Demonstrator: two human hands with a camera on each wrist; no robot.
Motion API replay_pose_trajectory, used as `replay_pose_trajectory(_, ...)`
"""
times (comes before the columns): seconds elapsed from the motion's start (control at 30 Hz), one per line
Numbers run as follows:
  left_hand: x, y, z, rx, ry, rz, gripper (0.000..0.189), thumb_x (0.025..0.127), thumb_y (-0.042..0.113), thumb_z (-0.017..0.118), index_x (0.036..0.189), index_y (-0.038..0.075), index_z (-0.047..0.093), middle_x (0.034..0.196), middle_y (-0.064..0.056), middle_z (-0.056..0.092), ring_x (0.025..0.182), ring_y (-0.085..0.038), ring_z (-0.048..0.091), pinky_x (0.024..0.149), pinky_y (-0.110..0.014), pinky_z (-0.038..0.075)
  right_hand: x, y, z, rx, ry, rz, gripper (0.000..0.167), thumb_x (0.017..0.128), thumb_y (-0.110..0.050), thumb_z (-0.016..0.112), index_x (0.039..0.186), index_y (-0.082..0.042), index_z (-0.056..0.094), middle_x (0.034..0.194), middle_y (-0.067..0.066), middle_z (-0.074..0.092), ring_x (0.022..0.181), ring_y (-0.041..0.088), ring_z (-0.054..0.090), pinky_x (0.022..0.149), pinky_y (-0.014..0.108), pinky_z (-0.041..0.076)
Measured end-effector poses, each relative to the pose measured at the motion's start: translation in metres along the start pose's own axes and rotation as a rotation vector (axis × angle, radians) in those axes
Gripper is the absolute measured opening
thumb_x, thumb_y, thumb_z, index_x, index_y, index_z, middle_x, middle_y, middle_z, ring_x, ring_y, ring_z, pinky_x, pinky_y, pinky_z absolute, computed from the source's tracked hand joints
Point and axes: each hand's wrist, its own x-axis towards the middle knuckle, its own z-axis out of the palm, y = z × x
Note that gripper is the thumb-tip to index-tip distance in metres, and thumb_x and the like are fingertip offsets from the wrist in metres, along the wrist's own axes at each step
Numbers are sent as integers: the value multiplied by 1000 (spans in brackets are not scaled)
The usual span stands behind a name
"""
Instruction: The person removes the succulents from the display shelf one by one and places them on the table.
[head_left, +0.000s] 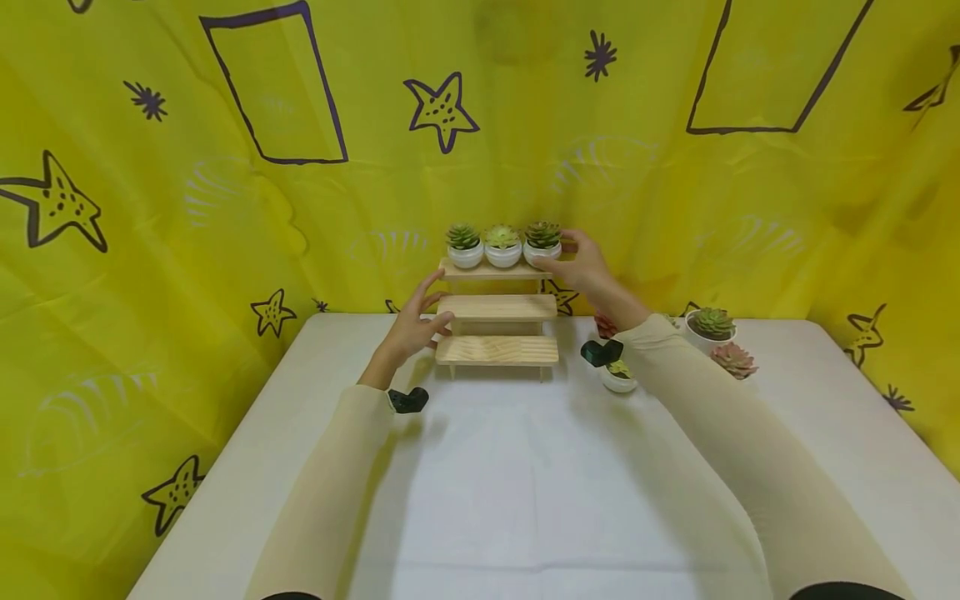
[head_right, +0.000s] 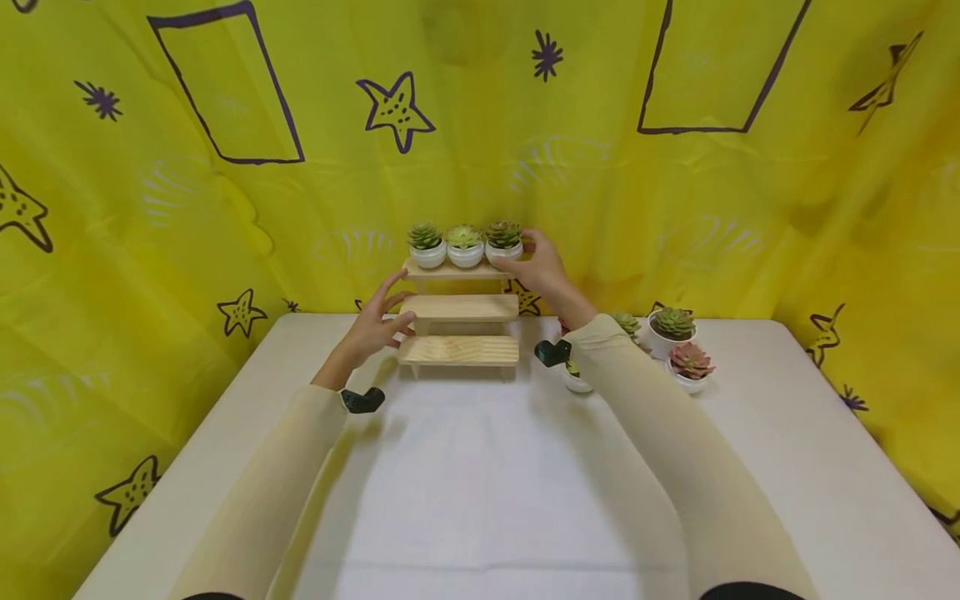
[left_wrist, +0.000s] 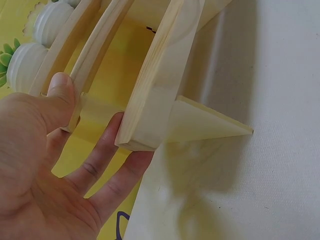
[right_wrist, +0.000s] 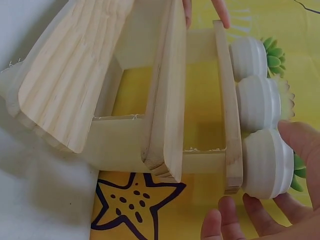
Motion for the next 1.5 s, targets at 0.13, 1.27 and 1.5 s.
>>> replay_pose_trajectory(0.13,0,1,0,-5,-2,-1,77,105,14,62,162,43,21,159,-14,42,91,-38,73,63,-40,59,1,-1,2,-6,11,6,89,93,-32,78,160,-3,27,155,21,40,142,35,38,115,47,36)
replay_pose_trajectory(1.27,-1,1,0,-32,-18,-1,76,105,13,60,164,40,20,161,-17,38,96,-45,71,65,-43,59,6,4,0,-97,48,-58,78,92,-30,79,152,0,40,142,21,53,132,34,48,108,46,42)
replay_pose_trajectory(1.5,-6,17,0,-58,-40,-17,77,104,6,59,166,29,18,163,-24,32,98,-51,69,68,-48,60,-2,0,-7,-144,57,-88,77,91,-32,80,150,0,44,141,21,55,130,35,50,102,46,46)
